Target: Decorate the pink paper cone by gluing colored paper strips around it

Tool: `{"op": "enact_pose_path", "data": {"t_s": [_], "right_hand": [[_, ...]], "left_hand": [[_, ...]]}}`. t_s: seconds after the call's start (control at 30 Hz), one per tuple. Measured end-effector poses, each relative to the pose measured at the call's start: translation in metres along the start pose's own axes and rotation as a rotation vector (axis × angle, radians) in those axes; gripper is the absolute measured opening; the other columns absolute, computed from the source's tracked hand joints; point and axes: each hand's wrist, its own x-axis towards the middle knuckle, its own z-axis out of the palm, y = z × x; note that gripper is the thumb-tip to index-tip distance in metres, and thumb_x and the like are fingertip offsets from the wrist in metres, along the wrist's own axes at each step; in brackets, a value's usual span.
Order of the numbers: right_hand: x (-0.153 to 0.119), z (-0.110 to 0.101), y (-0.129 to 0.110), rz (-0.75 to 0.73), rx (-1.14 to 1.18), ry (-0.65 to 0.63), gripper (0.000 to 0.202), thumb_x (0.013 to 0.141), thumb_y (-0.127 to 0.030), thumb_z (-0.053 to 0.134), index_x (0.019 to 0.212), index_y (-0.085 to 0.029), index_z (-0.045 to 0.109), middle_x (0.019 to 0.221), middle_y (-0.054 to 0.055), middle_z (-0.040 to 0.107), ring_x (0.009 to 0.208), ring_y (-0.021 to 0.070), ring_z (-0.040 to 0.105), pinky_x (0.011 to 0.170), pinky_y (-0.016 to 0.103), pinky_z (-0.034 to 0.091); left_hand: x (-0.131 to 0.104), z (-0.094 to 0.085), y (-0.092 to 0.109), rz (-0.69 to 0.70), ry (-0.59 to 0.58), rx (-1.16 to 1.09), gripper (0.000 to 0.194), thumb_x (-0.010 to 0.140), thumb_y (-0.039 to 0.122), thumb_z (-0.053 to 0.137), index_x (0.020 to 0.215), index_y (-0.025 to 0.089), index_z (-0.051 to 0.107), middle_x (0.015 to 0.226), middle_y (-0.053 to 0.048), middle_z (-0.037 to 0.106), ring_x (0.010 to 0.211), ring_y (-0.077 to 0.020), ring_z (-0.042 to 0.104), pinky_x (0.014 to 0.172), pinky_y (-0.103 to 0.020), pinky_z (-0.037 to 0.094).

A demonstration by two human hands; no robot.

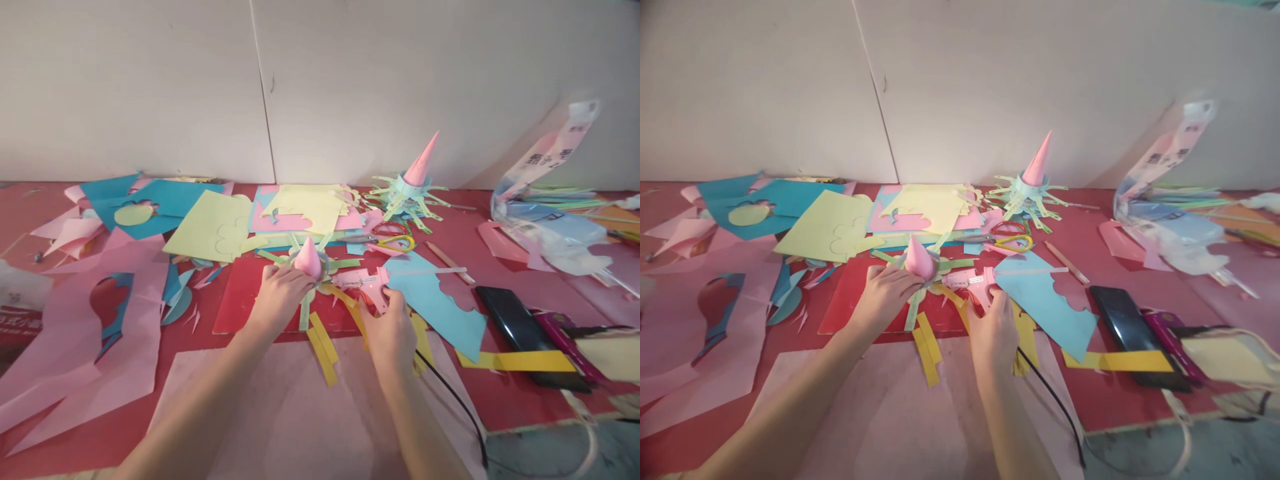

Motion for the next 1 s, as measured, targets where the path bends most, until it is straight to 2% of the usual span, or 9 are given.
{"op": "enact_pose_path", "data": {"t_s": [0.23, 0.5, 0.67, 0.77, 0.9, 1.0], "right_hand": [[0.001, -0.002, -0.001, 0.016, 0.028, 0.011, 0.037, 0.078, -0.050, 0.053, 0.100, -0.020, 0.051, 0.097, 0.010, 0.063, 0.084, 0.0225, 0.060, 0.058, 0.027, 0.039], [0.001, -0.002, -0.001, 0.022, 0.055, 0.005, 0.039, 0.076, -0.051, 0.056, 0.099, -0.020, 0.052, 0.099, 0.010, 0.064, 0.084, 0.0239, 0.060, 0.057, 0.028, 0.039], [0.002, -0.002, 0.001, 0.048, 0.081, 0.009, 0.037, 0.075, -0.048, 0.056, 0.099, -0.021, 0.051, 0.096, 0.008, 0.064, 0.081, 0.0219, 0.061, 0.058, 0.027, 0.039], [0.003, -0.004, 0.003, 0.089, 0.106, 0.027, 0.040, 0.072, -0.049, 0.058, 0.100, -0.020, 0.051, 0.089, 0.007, 0.064, 0.074, 0.0211, 0.059, 0.057, 0.027, 0.039], [0.007, -0.008, 0.009, 0.153, 0.190, 0.092, 0.046, 0.069, -0.052, 0.061, 0.099, -0.019, 0.052, 0.082, 0.006, 0.062, 0.066, 0.0191, 0.056, 0.058, 0.028, 0.040], [0.009, -0.010, 0.014, 0.187, 0.284, 0.132, 0.048, 0.069, -0.053, 0.063, 0.099, -0.019, 0.050, 0.080, 0.004, 0.060, 0.063, 0.0169, 0.053, 0.061, 0.029, 0.042]], "left_hand": [[0.001, 0.000, 0.003, -0.016, 0.077, 0.018, 0.017, 0.091, 0.023, 0.050, 0.088, 0.022, 0.067, 0.085, 0.001, 0.072, 0.077, -0.0164, 0.061, 0.075, -0.035, 0.030], [0.002, 0.006, 0.004, -0.038, 0.023, 0.012, 0.024, 0.092, 0.018, 0.045, 0.083, 0.023, 0.067, 0.081, 0.001, 0.071, 0.076, -0.0161, 0.060, 0.076, -0.035, 0.032], [0.000, 0.006, 0.003, -0.022, 0.035, 0.014, 0.022, 0.092, 0.021, 0.047, 0.084, 0.024, 0.067, 0.084, 0.001, 0.071, 0.077, -0.0162, 0.060, 0.076, -0.035, 0.032], [0.001, -0.004, 0.005, -0.043, 0.134, 0.007, 0.017, 0.091, 0.026, 0.050, 0.088, 0.024, 0.067, 0.086, 0.000, 0.070, 0.074, -0.0158, 0.059, 0.071, -0.034, 0.032], [0.014, -0.023, 0.005, -0.187, 0.378, -0.018, 0.013, 0.087, 0.028, 0.055, 0.090, 0.024, 0.067, 0.086, -0.001, 0.068, 0.080, -0.0171, 0.059, 0.072, -0.032, 0.036], [0.031, -0.032, 0.004, -0.287, 0.437, -0.111, 0.015, 0.084, 0.028, 0.058, 0.096, 0.023, 0.066, 0.093, -0.003, 0.066, 0.083, -0.0175, 0.059, 0.075, -0.032, 0.040]]}}
